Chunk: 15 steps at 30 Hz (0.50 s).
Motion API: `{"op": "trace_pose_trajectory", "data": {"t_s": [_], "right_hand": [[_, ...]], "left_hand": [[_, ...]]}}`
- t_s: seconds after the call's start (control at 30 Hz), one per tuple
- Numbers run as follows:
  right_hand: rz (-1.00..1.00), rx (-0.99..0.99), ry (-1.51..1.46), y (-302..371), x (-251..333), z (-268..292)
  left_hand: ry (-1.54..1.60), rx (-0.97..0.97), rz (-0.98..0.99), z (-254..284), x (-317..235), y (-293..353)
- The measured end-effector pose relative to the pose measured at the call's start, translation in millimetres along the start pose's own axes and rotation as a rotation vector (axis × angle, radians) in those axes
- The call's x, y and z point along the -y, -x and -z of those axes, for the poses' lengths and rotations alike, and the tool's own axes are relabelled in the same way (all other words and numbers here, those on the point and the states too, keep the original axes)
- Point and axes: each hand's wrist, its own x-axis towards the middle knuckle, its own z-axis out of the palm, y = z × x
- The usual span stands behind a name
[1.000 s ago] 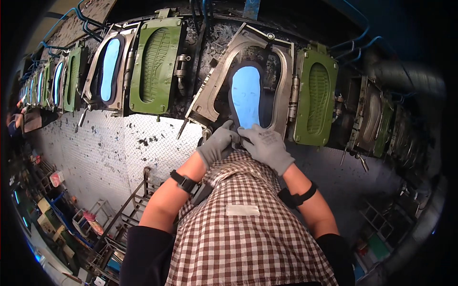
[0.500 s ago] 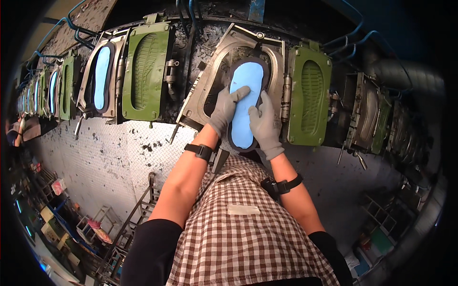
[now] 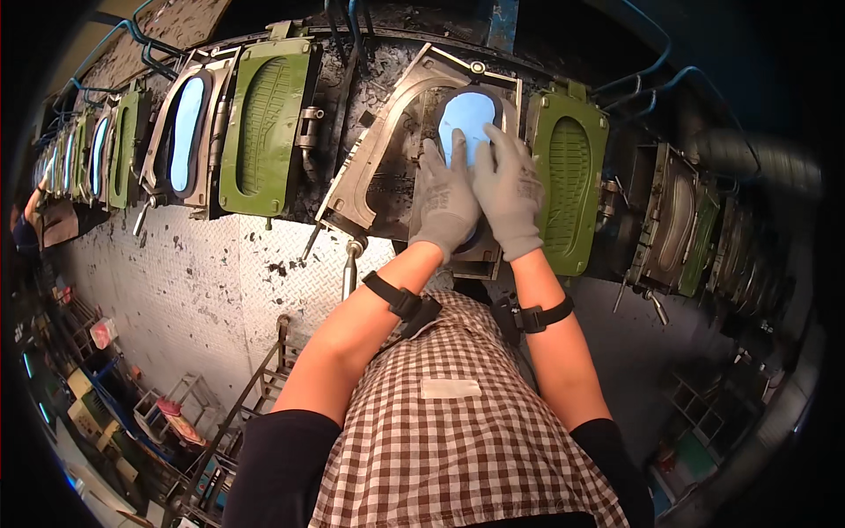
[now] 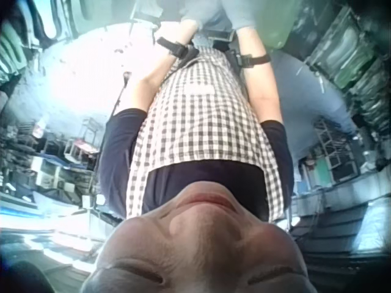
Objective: Placing shoe soles into molds on a production line.
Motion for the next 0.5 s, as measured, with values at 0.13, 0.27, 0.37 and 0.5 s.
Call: {"op": "trace_pose_trajectory", "data": {"t_s": [0.13,0.27,0.37,0.5], "right_hand": [[0.646,0.331,0.674,-29,47,-53],[0.604,0.555,0.85,-57,61,-48],[0.583,0.472,0.57,-52,47,-27],[0.571,0.351,0.294,-54,27,-31]], "left_hand": [[0.357,0.286,-0.138,-4,16,40],[-0.083,0.137,-0.261,68,54,96],[-0.431,0.186,0.145,119,135,141],[-0.298,0.143,-0.043,137,178,133]]}}
